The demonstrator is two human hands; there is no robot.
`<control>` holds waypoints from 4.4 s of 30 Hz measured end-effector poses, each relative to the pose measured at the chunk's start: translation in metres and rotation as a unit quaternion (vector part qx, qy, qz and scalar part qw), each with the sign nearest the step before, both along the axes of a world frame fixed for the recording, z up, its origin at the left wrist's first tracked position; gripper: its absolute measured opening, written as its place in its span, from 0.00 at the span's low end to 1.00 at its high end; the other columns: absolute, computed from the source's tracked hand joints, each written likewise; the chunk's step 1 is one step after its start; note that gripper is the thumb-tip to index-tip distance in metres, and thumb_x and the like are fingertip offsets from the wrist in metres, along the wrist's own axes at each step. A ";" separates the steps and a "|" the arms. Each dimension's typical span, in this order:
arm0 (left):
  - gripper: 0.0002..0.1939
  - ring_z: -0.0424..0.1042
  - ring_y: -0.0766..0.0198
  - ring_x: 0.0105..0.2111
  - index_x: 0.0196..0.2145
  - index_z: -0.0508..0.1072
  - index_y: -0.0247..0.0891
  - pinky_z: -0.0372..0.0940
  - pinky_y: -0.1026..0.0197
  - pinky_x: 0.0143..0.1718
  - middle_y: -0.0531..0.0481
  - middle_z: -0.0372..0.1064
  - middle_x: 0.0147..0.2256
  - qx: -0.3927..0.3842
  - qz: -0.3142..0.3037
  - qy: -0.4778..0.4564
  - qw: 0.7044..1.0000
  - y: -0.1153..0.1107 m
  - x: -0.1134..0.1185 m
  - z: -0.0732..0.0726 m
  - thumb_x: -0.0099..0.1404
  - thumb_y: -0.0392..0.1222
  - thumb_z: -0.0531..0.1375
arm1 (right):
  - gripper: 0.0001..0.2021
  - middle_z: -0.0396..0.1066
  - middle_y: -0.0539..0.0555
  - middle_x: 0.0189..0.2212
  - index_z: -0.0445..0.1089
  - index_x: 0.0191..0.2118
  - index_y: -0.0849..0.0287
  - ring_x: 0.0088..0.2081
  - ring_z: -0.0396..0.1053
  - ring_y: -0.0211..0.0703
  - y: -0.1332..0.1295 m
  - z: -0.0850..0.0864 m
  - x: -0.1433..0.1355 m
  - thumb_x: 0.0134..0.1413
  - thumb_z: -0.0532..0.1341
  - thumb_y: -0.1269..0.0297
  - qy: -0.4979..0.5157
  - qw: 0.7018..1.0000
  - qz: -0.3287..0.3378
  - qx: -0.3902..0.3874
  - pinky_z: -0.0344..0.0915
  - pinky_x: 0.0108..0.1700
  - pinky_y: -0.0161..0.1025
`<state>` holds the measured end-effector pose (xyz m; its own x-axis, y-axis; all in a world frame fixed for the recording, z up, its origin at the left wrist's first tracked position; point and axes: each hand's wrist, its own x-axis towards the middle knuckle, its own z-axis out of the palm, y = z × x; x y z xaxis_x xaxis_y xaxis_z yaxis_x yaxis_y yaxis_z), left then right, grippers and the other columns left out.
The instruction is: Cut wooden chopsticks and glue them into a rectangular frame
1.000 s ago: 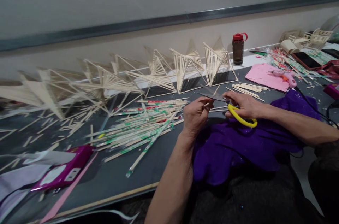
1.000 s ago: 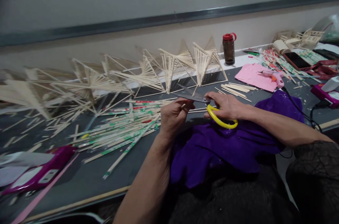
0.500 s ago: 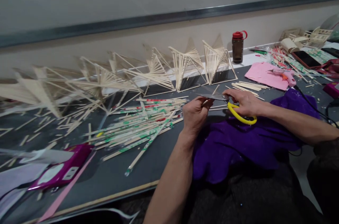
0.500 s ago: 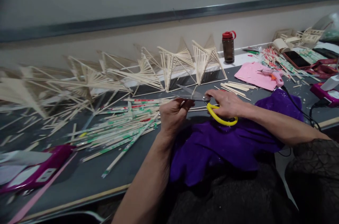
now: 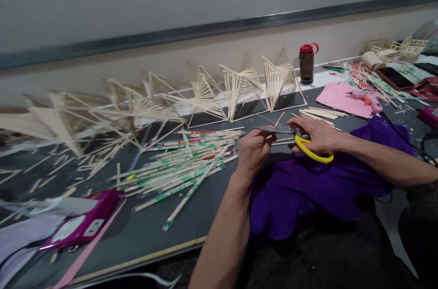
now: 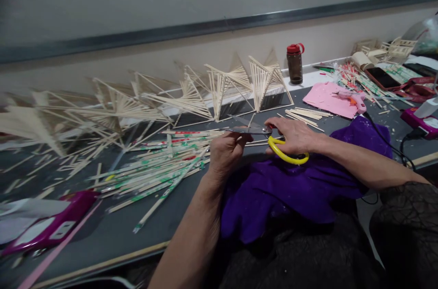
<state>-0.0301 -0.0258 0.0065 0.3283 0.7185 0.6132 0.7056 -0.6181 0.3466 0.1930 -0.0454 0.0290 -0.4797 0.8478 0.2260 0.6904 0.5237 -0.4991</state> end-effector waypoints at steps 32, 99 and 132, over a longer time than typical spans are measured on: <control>0.08 0.78 0.62 0.31 0.34 0.79 0.41 0.68 0.65 0.33 0.48 0.80 0.33 0.066 0.011 -0.046 0.997 -0.001 0.001 0.000 0.64 0.42 0.59 | 0.32 0.71 0.57 0.44 0.63 0.54 0.59 0.39 0.68 0.46 0.001 -0.004 0.000 0.43 0.69 0.53 0.012 0.999 0.002 0.043 0.62 0.39 0.43; 0.10 0.62 0.70 0.18 0.21 0.70 0.39 0.60 0.67 0.23 0.56 0.65 0.16 -0.207 -0.076 -0.237 0.946 -0.018 0.009 0.023 0.58 0.43 0.58 | 0.28 0.70 0.54 0.40 0.64 0.52 0.56 0.37 0.66 0.44 -0.006 0.009 0.001 0.46 0.68 0.53 0.016 1.000 0.009 -0.005 0.59 0.38 0.41; 0.12 0.69 0.68 0.21 0.23 0.74 0.40 0.63 0.66 0.27 0.54 0.72 0.19 -0.159 -0.028 -0.209 0.964 -0.011 0.011 0.012 0.60 0.46 0.58 | 0.22 0.69 0.51 0.34 0.65 0.51 0.56 0.32 0.64 0.40 -0.001 0.002 0.001 0.49 0.63 0.60 -0.002 1.000 -0.018 0.018 0.55 0.33 0.36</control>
